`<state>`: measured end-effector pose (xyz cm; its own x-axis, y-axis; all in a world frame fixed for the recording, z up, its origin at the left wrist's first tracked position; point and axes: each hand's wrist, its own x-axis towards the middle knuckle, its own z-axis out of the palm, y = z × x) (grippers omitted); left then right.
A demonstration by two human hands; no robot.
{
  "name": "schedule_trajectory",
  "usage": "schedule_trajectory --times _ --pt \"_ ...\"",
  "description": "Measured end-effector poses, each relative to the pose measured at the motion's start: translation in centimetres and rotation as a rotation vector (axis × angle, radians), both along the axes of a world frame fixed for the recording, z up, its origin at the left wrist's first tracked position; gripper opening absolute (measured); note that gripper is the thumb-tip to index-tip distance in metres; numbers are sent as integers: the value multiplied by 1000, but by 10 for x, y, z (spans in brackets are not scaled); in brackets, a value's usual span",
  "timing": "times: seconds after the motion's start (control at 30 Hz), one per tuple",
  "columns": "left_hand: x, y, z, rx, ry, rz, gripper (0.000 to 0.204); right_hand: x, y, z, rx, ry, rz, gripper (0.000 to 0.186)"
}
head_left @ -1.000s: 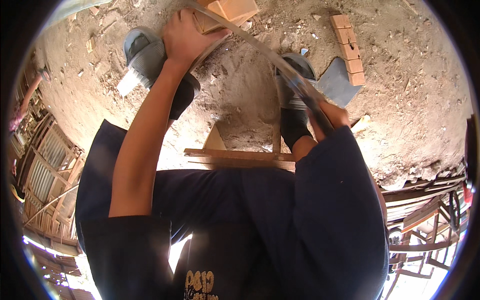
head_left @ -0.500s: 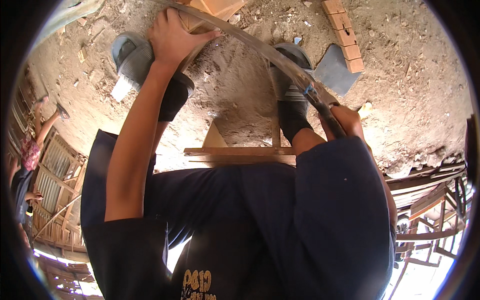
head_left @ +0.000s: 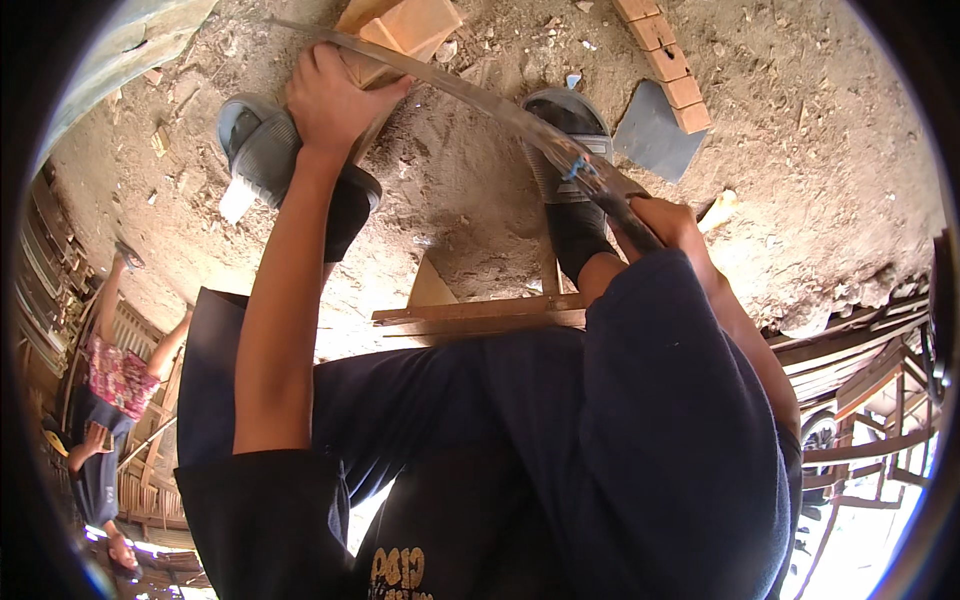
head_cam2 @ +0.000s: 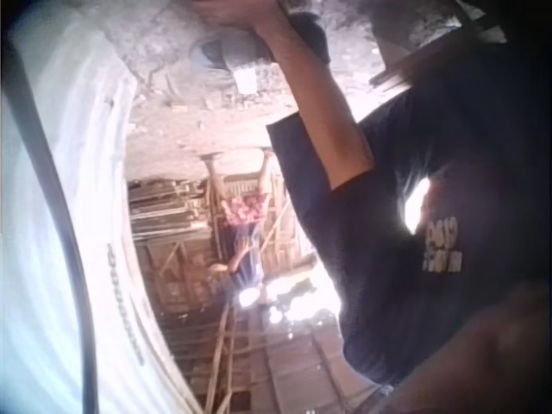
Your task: The person sits on the ground and uses a hand saw to cut a small wooden block into smaller pieces. They hold the wood with one hand and saw with the other, periodically adjusting the wood's position.
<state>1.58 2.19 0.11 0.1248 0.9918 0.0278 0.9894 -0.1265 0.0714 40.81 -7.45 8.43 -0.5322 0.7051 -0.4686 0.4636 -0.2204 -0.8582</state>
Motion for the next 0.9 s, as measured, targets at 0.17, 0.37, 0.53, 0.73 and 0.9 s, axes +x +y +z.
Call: schedule_trajectory --times 0.17,0.37,0.53,0.73,0.9 --pt "-14 1 -1 -1 -20 -28 89 -91 44 -20 194 161 -130 9" --pt "-9 0 -8 -50 0 75 92 -54 35 -11 167 38 -49 17" --pt "-5 -5 -8 -38 65 129 92 -22 8 -4 88 11 -10 22" --pt "-2 4 -12 -92 116 219 87 -59 40 -8 378 95 -31 12" --pt "3 5 -1 -50 49 191 84 -14 49 7 144 93 -15 10"
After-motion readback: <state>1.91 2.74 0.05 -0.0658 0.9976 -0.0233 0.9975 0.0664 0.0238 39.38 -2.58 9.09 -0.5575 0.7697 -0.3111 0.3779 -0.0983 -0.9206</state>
